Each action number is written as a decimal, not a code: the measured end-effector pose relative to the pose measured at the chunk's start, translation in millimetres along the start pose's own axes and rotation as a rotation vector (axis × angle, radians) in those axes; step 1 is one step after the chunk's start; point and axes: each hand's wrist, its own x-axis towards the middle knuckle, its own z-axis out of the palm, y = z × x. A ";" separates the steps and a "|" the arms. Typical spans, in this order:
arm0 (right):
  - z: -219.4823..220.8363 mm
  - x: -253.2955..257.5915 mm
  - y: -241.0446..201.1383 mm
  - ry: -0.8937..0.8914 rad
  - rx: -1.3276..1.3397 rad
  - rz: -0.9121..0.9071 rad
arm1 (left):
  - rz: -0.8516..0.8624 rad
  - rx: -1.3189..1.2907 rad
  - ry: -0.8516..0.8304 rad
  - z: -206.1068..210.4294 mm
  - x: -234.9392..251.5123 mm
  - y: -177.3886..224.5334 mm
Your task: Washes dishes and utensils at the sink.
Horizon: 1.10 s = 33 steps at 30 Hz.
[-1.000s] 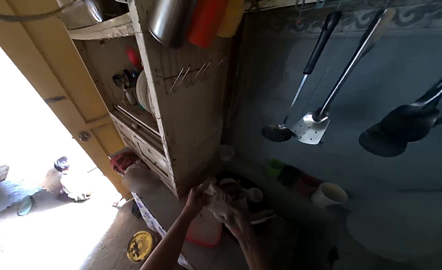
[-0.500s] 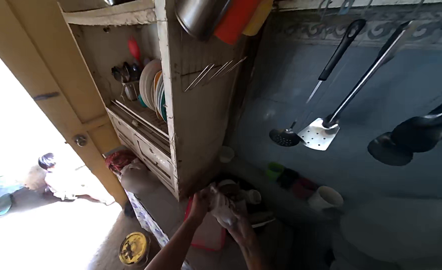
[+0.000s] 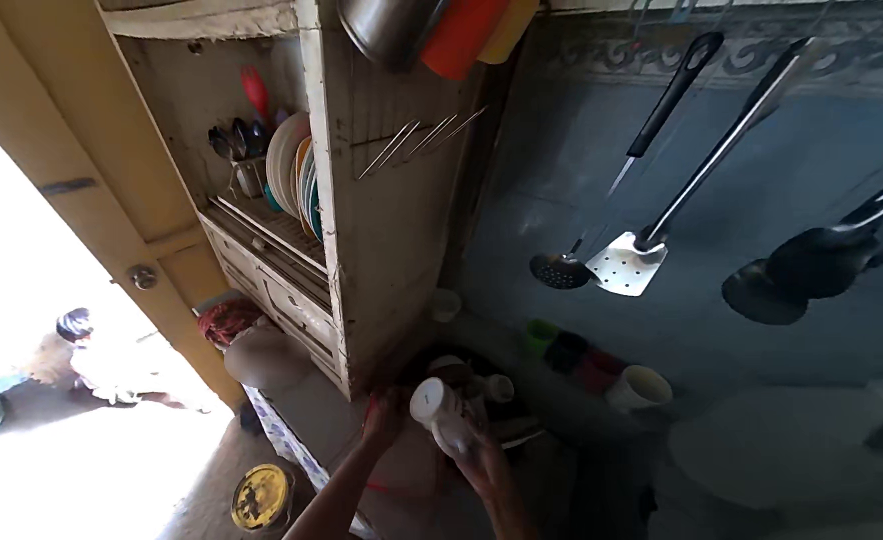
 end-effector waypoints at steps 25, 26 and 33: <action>15.2 -5.2 -3.9 -0.082 -0.698 -0.185 | 0.167 0.262 -0.022 -27.4 -36.7 101.3; 12.4 -3.9 -6.2 -0.060 -0.686 -0.184 | 0.280 0.231 0.007 -18.1 -44.7 93.6; 15.8 -7.4 -15.1 -0.154 -0.875 -0.282 | 0.044 0.030 0.027 -27.5 -18.0 97.6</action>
